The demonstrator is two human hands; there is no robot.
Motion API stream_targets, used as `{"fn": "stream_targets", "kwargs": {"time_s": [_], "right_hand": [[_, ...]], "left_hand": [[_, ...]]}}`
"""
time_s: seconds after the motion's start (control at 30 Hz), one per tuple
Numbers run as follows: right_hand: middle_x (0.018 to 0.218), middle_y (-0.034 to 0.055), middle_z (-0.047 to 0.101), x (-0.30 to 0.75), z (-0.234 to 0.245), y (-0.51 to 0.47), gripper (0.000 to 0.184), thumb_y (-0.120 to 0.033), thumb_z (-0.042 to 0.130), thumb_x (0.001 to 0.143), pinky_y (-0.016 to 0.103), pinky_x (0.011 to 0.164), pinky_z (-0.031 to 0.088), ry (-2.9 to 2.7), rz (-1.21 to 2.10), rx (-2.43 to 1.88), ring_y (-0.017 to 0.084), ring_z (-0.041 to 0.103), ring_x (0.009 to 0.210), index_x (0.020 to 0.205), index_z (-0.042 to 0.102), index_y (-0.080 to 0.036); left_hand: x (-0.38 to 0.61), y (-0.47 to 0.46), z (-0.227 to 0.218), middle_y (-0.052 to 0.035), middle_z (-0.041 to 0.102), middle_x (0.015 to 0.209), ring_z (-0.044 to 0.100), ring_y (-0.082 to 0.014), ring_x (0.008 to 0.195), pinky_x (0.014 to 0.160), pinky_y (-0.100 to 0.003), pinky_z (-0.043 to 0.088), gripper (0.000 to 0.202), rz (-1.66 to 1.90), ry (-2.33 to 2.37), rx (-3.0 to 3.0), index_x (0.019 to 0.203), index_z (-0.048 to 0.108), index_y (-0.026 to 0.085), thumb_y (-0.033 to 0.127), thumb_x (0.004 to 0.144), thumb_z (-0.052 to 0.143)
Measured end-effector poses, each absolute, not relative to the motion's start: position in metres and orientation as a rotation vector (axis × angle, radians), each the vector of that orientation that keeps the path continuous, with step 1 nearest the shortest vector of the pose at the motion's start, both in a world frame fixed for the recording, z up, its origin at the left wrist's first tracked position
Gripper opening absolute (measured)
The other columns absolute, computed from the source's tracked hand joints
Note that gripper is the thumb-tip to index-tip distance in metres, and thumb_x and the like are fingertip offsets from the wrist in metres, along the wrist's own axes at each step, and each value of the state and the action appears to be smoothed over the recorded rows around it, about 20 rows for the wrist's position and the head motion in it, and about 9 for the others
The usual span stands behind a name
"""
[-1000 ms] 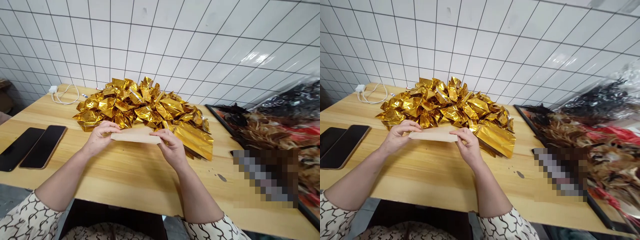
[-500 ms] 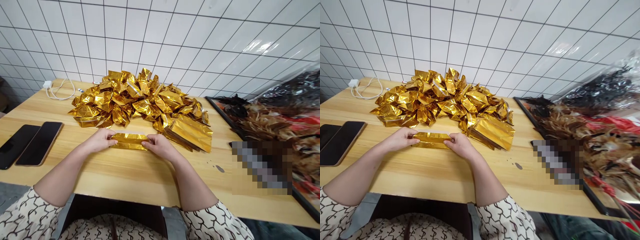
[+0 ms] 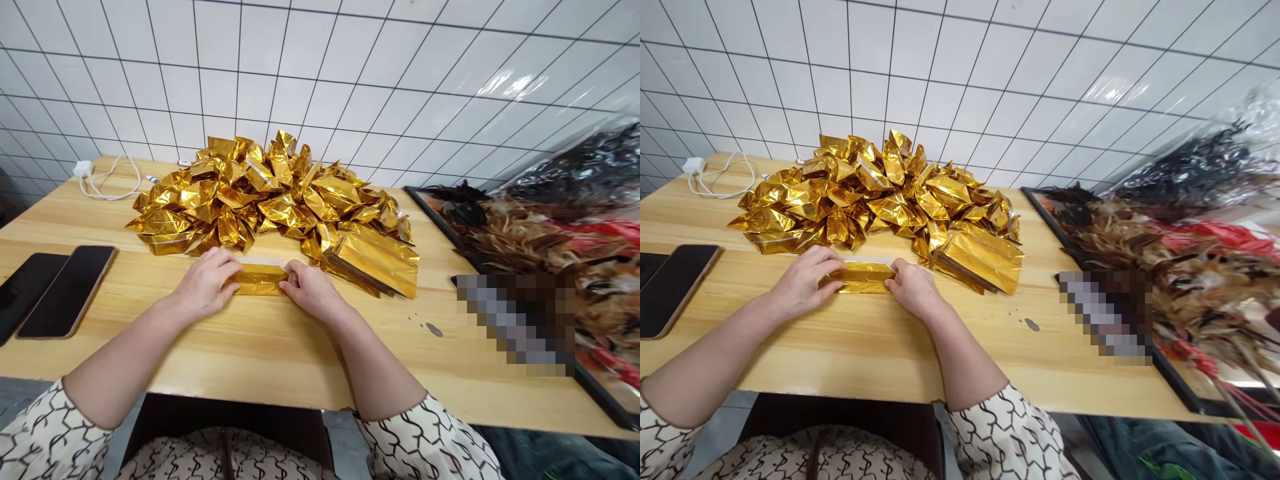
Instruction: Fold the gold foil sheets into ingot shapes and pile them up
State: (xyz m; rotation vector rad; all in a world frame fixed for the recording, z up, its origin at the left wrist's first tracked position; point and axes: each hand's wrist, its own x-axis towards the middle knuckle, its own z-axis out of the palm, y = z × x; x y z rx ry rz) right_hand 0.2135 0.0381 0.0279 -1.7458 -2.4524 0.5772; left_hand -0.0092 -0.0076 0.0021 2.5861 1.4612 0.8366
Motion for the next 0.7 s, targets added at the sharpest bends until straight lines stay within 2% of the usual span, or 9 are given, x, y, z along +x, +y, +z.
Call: {"fn": "stream_targets", "kwargs": {"time_s": [0.07,0.13,0.23,0.3,0.4,0.5,0.57,0.7], "right_hand": [[0.065,-0.0018,0.061,0.213,0.029,0.038,0.005,-0.019,0.06,0.082,0.024,0.056,0.03,-2.46,0.575,-1.756,0.014,0.052,0.059,0.087,0.06,-0.02],[0.065,-0.0017,0.062,0.213,0.029,0.038,0.007,-0.02,0.06,0.083,0.024,0.056,0.031,-2.464,0.568,-1.763,0.014,0.053,0.059,0.09,0.06,-0.02],[0.068,-0.0006,0.064,0.214,0.029,0.037,0.014,-0.021,0.058,0.085,0.025,0.059,0.035,-2.477,0.553,-1.764,0.016,0.057,0.063,0.098,0.061,-0.02],[0.075,0.0033,0.068,0.214,0.027,0.036,0.02,-0.021,0.058,0.085,0.028,0.066,0.041,-2.493,0.498,-1.742,0.019,0.061,0.072,0.105,0.061,-0.018],[0.1,0.0139,0.069,0.212,0.02,0.031,0.028,-0.02,0.059,0.084,0.037,0.086,0.046,-2.511,0.327,-1.558,0.027,0.061,0.099,0.112,0.062,-0.012],[0.124,0.0166,0.062,0.206,0.011,0.022,0.037,-0.024,0.057,0.087,0.044,0.102,0.043,-2.579,0.361,-1.146,0.027,0.054,0.118,0.122,0.059,-0.013],[0.139,0.017,0.053,0.204,0.005,0.016,0.049,-0.031,0.055,0.09,0.045,0.11,0.038,-2.66,0.489,-0.91,0.026,0.046,0.131,0.135,0.05,-0.013],[0.155,0.021,0.03,0.203,-0.001,0.01,0.068,-0.043,0.05,0.092,0.049,0.116,0.031,-2.786,0.616,-0.883,0.029,0.025,0.145,0.148,0.032,-0.008]], "left_hand": [[-0.005,-0.01,0.001,-0.0091,0.067,0.101,0.06,-0.0227,0.094,0.085,-0.038,0.05,0.02,0.795,1.258,2.669,0.102,0.065,0.018,0.025,0.092,0.05],[-0.001,-0.012,-0.001,-0.0126,0.065,0.118,0.058,-0.025,0.111,0.095,-0.041,0.047,0.03,0.659,1.159,2.692,0.114,0.063,0.017,0.034,0.095,0.046],[0.003,-0.014,-0.005,-0.0172,0.043,0.149,0.037,-0.0293,0.139,0.111,-0.045,0.033,0.057,0.374,1.188,2.631,0.139,0.045,0.014,0.05,0.095,0.044],[0.004,-0.015,-0.007,-0.0176,0.028,0.156,0.023,-0.0293,0.146,0.116,-0.045,0.024,0.068,0.202,1.22,2.569,0.147,0.034,0.013,0.057,0.094,0.041],[0.003,-0.014,-0.01,-0.0178,0.021,0.158,0.016,-0.0287,0.148,0.118,-0.044,0.018,0.076,0.091,1.216,2.531,0.15,0.026,0.012,0.061,0.094,0.037],[0.003,-0.014,-0.01,-0.018,0.02,0.158,0.016,-0.0291,0.148,0.119,-0.045,0.017,0.081,0.132,1.194,2.544,0.152,0.02,0.014,0.064,0.092,0.04],[0.003,-0.014,-0.01,-0.0179,0.022,0.158,0.018,-0.0291,0.147,0.119,-0.046,0.016,0.082,0.153,1.177,2.555,0.153,0.02,0.016,0.064,0.09,0.044],[0.004,-0.014,-0.008,-0.0191,0.019,0.158,0.017,-0.0291,0.148,0.119,-0.046,0.015,0.087,0.092,1.174,2.54,0.153,0.018,0.014,0.066,0.089,0.044]]}}
